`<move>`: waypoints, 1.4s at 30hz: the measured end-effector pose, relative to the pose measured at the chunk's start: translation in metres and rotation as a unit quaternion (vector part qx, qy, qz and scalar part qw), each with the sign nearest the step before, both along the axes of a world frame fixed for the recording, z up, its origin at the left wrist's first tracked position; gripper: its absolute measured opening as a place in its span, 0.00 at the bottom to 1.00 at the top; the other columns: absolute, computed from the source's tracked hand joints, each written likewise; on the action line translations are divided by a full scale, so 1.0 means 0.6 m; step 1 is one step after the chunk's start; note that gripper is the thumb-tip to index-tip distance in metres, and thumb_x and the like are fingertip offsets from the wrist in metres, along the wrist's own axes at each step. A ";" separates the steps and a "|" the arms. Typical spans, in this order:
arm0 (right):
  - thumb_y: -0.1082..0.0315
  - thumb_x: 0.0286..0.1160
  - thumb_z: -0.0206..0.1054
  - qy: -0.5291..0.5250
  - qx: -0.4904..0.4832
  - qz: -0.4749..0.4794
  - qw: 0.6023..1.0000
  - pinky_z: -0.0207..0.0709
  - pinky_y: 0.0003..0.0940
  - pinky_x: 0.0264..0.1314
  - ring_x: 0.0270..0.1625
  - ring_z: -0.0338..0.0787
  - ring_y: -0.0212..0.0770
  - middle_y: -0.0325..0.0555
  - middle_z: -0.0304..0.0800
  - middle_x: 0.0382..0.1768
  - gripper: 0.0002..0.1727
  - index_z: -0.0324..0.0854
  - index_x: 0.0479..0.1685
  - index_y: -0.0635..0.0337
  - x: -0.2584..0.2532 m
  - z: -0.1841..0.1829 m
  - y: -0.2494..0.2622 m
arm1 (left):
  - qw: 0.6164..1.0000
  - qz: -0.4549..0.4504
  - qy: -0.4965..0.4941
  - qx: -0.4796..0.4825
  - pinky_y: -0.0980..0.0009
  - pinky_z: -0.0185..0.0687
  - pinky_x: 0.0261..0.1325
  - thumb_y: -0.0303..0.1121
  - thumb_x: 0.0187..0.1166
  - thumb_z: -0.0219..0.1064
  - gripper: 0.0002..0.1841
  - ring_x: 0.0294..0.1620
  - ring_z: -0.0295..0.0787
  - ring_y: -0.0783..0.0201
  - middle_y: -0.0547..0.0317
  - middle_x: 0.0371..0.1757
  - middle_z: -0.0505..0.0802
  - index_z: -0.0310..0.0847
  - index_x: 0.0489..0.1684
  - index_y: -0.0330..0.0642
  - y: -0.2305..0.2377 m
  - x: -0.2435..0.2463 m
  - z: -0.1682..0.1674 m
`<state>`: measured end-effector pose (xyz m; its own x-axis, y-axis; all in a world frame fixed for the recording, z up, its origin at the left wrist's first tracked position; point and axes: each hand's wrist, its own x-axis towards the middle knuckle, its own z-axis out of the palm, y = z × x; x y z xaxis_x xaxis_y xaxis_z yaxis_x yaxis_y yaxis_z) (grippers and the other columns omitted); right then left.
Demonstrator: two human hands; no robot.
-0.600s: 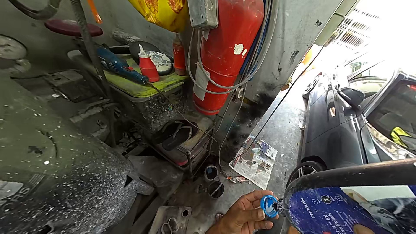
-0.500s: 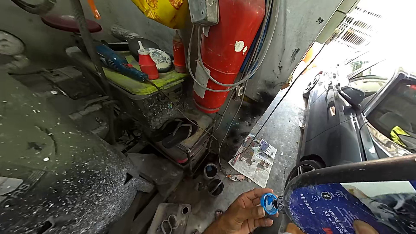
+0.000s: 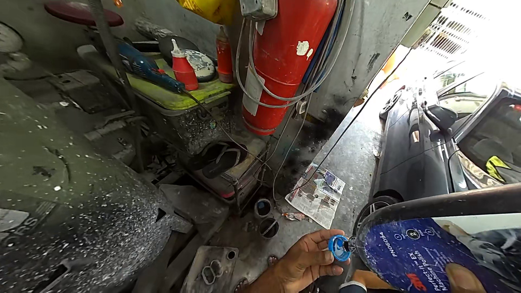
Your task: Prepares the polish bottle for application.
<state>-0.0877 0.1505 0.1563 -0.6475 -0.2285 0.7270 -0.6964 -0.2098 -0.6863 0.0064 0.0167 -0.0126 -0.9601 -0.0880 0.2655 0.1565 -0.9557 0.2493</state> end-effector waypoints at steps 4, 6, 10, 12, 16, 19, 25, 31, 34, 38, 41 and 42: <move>0.71 0.65 0.78 -0.003 0.001 -0.017 1.000 0.88 0.28 0.64 0.57 0.93 0.26 0.27 0.94 0.49 0.27 0.72 0.63 0.55 0.002 -0.001 0.000 | 1.000 -0.001 -0.001 -0.003 0.60 0.88 0.66 0.21 0.80 0.68 0.27 0.67 0.89 0.54 0.47 0.72 0.87 0.75 0.80 0.44 -0.001 0.002 0.001; 0.71 0.64 0.80 0.001 0.002 -0.021 1.000 0.89 0.27 0.64 0.56 0.93 0.25 0.25 0.94 0.49 0.27 0.73 0.62 0.54 0.003 0.003 0.000 | 1.000 -0.003 -0.001 -0.003 0.59 0.88 0.66 0.21 0.80 0.68 0.27 0.67 0.89 0.53 0.47 0.72 0.87 0.76 0.80 0.44 -0.001 0.002 0.000; 0.71 0.65 0.80 0.017 0.011 -0.027 0.999 0.88 0.23 0.62 0.56 0.93 0.22 0.21 0.93 0.49 0.26 0.73 0.61 0.52 0.008 0.012 -0.001 | 1.000 -0.004 -0.004 -0.005 0.60 0.88 0.66 0.21 0.79 0.68 0.27 0.67 0.89 0.54 0.47 0.72 0.87 0.75 0.80 0.44 -0.001 0.003 0.002; 0.71 0.66 0.80 0.024 0.014 -0.029 0.999 0.88 0.24 0.62 0.55 0.93 0.22 0.22 0.93 0.48 0.25 0.73 0.61 0.53 0.006 0.010 0.000 | 1.000 -0.004 -0.005 -0.006 0.60 0.88 0.66 0.22 0.79 0.69 0.27 0.66 0.90 0.54 0.47 0.71 0.88 0.76 0.79 0.45 0.000 0.003 0.004; 0.70 0.67 0.80 0.023 0.010 -0.019 1.000 0.88 0.23 0.63 0.57 0.92 0.22 0.21 0.93 0.49 0.27 0.72 0.63 0.51 0.004 0.010 -0.001 | 1.000 -0.007 -0.005 -0.006 0.61 0.88 0.66 0.23 0.79 0.69 0.26 0.66 0.90 0.54 0.48 0.71 0.88 0.77 0.79 0.45 0.001 0.003 0.006; 0.62 0.68 0.79 -0.022 0.015 -0.039 0.999 0.87 0.22 0.63 0.58 0.91 0.20 0.21 0.90 0.51 0.31 0.65 0.67 0.55 -0.003 0.004 -0.001 | 1.000 -0.008 -0.007 -0.011 0.60 0.88 0.66 0.23 0.80 0.69 0.25 0.67 0.90 0.55 0.48 0.71 0.89 0.78 0.78 0.46 0.003 0.005 0.008; 0.60 0.69 0.71 -0.138 -0.015 -0.073 0.988 0.90 0.24 0.56 0.53 0.92 0.24 0.31 0.87 0.51 0.38 0.54 0.73 0.68 -0.029 0.000 -0.010 | 1.000 -0.002 -0.006 -0.021 0.60 0.89 0.64 0.25 0.80 0.70 0.26 0.65 0.91 0.53 0.46 0.70 0.88 0.75 0.80 0.44 0.000 0.010 0.018; 0.59 0.80 0.60 -0.215 -0.062 -0.048 0.974 0.90 0.29 0.57 0.53 0.92 0.29 0.37 0.86 0.51 0.31 0.55 0.76 0.63 -0.055 -0.009 -0.004 | 0.999 0.014 -0.001 -0.036 0.61 0.90 0.63 0.23 0.80 0.69 0.26 0.63 0.91 0.53 0.46 0.69 0.88 0.75 0.79 0.42 0.002 0.017 0.049; 0.56 0.87 0.56 -0.229 -0.073 -0.033 0.970 0.91 0.29 0.56 0.51 0.94 0.30 0.36 0.90 0.48 0.23 0.62 0.72 0.60 -0.057 -0.005 -0.002 | 0.999 0.021 -0.008 -0.049 0.61 0.91 0.61 0.22 0.78 0.70 0.26 0.62 0.92 0.54 0.45 0.68 0.89 0.76 0.77 0.41 0.005 0.019 0.063; 0.55 0.89 0.55 -0.215 -0.083 -0.033 0.973 0.92 0.29 0.55 0.50 0.95 0.30 0.35 0.92 0.46 0.19 0.67 0.68 0.59 -0.060 0.001 0.004 | 0.998 0.019 -0.020 -0.061 0.61 0.91 0.60 0.23 0.78 0.70 0.25 0.61 0.92 0.53 0.45 0.67 0.89 0.76 0.76 0.40 0.008 0.020 0.076; 0.56 0.90 0.54 -0.202 -0.084 -0.047 0.975 0.92 0.30 0.56 0.50 0.94 0.30 0.36 0.91 0.47 0.20 0.65 0.69 0.60 -0.059 0.006 0.010 | 0.998 0.022 -0.017 -0.063 0.60 0.91 0.60 0.23 0.79 0.70 0.25 0.62 0.91 0.53 0.45 0.68 0.88 0.75 0.77 0.39 0.009 0.020 0.080; 0.56 0.90 0.55 -0.201 -0.080 -0.049 0.975 0.91 0.30 0.56 0.51 0.94 0.31 0.37 0.90 0.48 0.21 0.63 0.71 0.61 -0.059 0.008 0.012 | 0.998 0.024 -0.015 -0.063 0.60 0.91 0.60 0.24 0.79 0.70 0.25 0.62 0.91 0.53 0.44 0.68 0.88 0.75 0.77 0.39 0.009 0.020 0.080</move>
<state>-0.1230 0.1579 0.1610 -0.9010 -0.0546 0.4303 -0.3994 -0.2825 -0.8722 0.0184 0.0224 0.0352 -0.9631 -0.1009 0.2494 0.1914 -0.9084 0.3717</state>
